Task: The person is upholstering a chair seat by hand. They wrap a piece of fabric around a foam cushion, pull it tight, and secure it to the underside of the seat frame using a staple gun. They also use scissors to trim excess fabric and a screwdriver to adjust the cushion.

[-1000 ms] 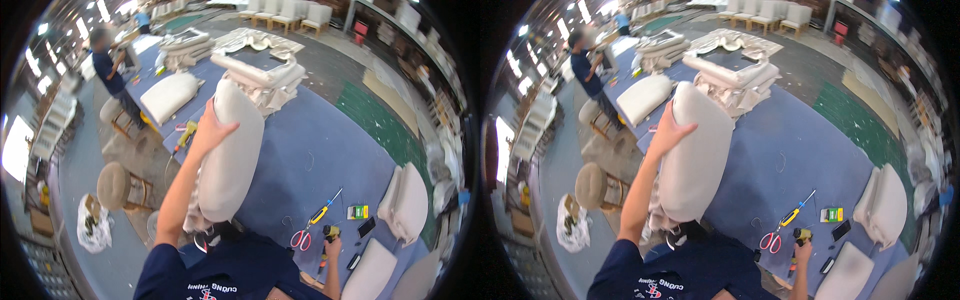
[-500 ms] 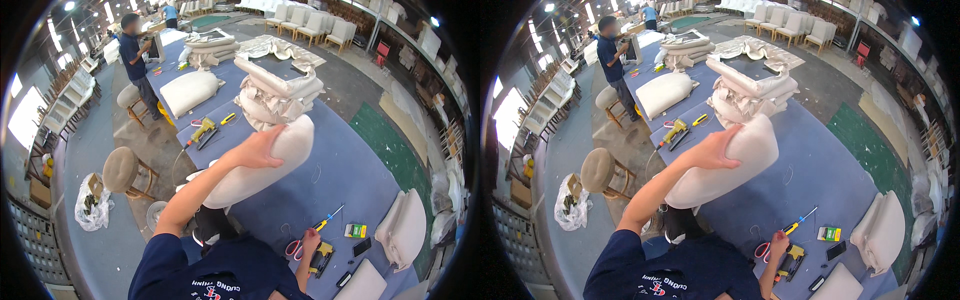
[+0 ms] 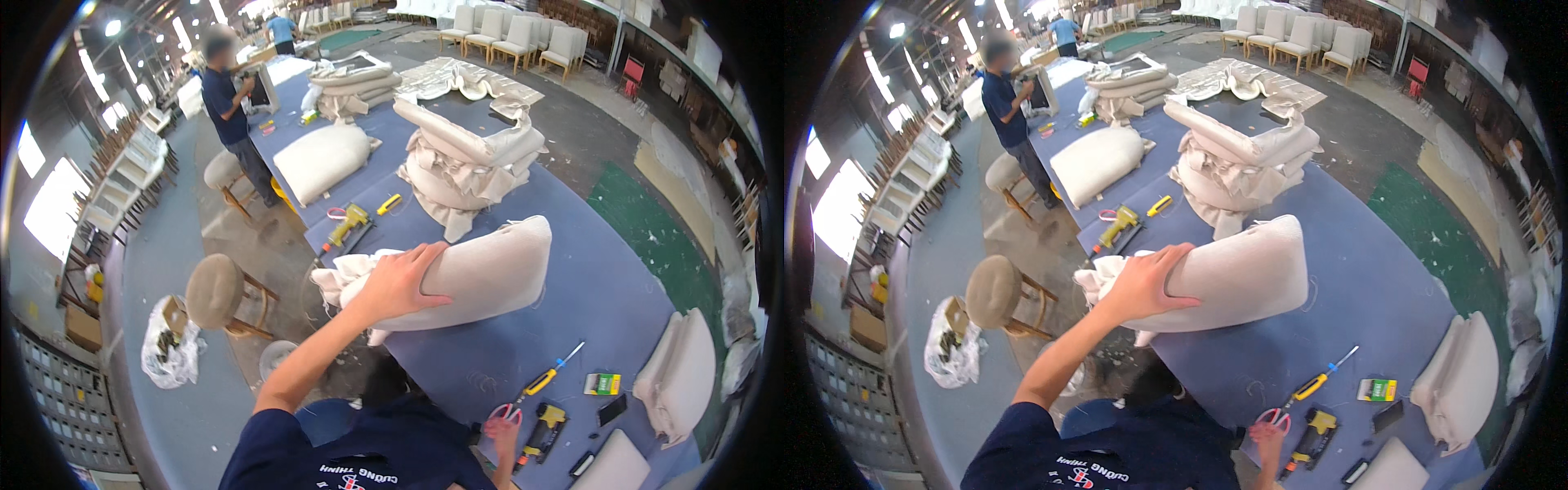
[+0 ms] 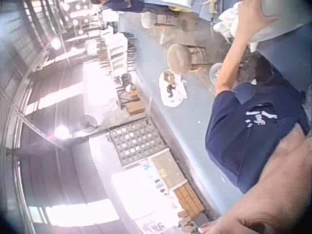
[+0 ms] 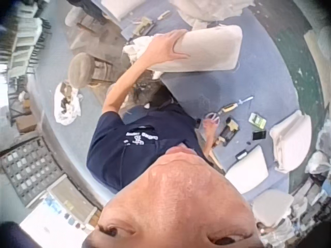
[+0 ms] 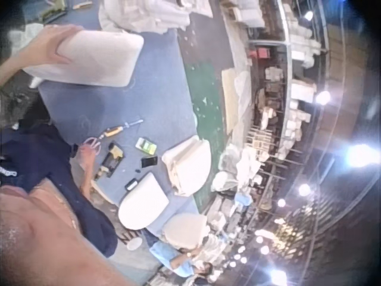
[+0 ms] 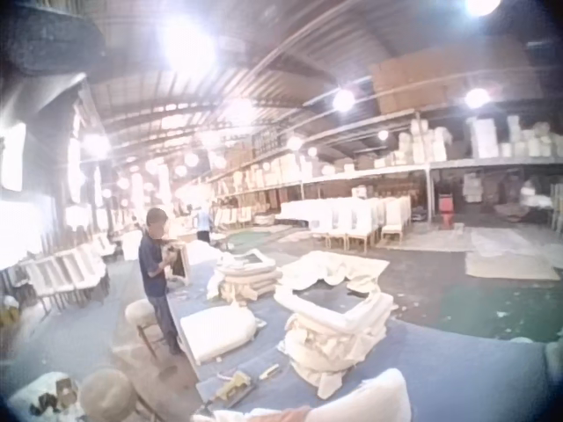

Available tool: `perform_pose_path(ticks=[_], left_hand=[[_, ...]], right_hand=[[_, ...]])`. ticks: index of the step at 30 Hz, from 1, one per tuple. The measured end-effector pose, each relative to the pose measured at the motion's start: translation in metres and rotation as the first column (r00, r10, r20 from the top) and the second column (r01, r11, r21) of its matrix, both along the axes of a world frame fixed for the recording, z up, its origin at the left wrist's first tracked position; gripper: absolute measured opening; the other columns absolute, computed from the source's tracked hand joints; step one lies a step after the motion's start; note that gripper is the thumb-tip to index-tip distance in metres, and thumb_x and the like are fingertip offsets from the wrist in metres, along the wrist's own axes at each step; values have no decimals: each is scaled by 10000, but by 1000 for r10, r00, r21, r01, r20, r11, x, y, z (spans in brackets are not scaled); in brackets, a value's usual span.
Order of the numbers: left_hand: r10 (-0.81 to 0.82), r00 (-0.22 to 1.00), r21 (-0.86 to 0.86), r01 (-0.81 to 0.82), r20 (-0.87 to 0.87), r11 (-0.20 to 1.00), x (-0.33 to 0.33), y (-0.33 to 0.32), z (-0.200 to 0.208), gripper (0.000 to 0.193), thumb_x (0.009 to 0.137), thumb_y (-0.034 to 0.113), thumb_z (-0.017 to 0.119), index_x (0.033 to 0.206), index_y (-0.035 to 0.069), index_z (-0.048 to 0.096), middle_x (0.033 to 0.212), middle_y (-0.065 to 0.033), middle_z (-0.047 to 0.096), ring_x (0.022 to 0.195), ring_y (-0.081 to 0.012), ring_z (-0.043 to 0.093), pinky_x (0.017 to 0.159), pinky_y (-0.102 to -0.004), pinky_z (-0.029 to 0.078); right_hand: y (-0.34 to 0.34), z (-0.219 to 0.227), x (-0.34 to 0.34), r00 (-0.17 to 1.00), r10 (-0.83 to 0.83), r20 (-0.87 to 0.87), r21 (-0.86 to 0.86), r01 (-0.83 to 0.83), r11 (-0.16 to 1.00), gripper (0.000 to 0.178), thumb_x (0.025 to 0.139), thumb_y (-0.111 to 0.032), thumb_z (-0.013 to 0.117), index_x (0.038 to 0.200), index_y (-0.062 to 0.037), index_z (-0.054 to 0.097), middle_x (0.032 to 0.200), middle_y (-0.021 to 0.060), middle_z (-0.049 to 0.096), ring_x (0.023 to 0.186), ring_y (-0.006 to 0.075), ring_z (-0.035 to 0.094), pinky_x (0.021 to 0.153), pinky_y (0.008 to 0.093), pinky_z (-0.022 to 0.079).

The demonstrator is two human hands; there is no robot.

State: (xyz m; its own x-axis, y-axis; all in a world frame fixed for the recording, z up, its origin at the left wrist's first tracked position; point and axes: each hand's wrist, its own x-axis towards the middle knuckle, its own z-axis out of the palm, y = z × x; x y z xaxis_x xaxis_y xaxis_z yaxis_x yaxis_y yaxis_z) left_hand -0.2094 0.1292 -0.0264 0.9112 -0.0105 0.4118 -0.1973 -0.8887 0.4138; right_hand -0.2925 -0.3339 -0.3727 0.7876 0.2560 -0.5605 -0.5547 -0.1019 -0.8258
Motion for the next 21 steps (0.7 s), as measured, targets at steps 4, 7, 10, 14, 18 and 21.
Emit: perform_pose_path(ticks=[4, 7, 10, 14, 18, 21], left_hand=[[74, 997, 27, -74, 8, 997, -5, 31, -3, 817, 708, 527, 842, 1303, 53, 544, 1100, -136, 691, 956, -344, 695, 769, -429, 532], [96, 995, -14, -97, -12, 995, -12, 50, -14, 832, 689, 549, 854, 1291, 56, 558, 1104, -149, 708, 937, -345, 701, 776, -422, 531], [88, 996, -46, -89, -24, 995, -24, 63, -17, 842, 669, 536, 871, 1288, 56, 564, 1076, -146, 715, 909, -346, 703, 760, -412, 539], [29, 999, -84, -28, 21, 996, -43, 84, -29, 764, 616, 514, 909, 1169, 58, 645, 953, -118, 720, 848, -323, 711, 741, -395, 542], [-22, 999, -111, 26, 40, 993, -28, 106, -25, 727, 605, 482, 926, 1122, 39, 670, 908, -123, 715, 818, -306, 721, 741, -382, 547], [-17, 1000, -241, 22, 25, 970, 11, 128, -32, 717, 635, 411, 935, 1146, -17, 670, 956, -161, 729, 863, -269, 735, 797, -359, 557]], right_hand=[[76, 46, 71, 986, -99, 132, 147, 79, 986, 290, 987, -228, 631, 1091, 37, 687, 907, 134, 745, 775, 196, 723, 719, 309, 586], [100, 48, 103, 971, -195, 140, 270, 152, 951, 374, 992, -313, 625, 1174, 13, 648, 989, 136, 732, 833, 213, 713, 758, 358, 588], [147, 25, 135, 939, -319, -128, 372, 344, 862, 482, 982, -397, 617, 1305, -41, 579, 1198, 151, 670, 1055, 249, 666, 883, 425, 557], [213, -17, 183, 850, -342, -401, 471, 511, 719, 542, 982, -546, 492, 1345, -147, 555, 1282, 83, 609, 1183, 262, 578, 991, 471, 487], [295, 49, 196, 857, -403, -321, 694, 503, 515, 573, 972, -618, 416, 1313, -187, 579, 1237, 34, 639, 1133, 223, 600, 965, 401, 493], [260, 1, 187, 776, -540, -325, 411, 630, 659, 613, 979, -620, 418, 1363, -162, 555, 1295, 8, 632, 1137, 197, 612, 877, 375, 523]])
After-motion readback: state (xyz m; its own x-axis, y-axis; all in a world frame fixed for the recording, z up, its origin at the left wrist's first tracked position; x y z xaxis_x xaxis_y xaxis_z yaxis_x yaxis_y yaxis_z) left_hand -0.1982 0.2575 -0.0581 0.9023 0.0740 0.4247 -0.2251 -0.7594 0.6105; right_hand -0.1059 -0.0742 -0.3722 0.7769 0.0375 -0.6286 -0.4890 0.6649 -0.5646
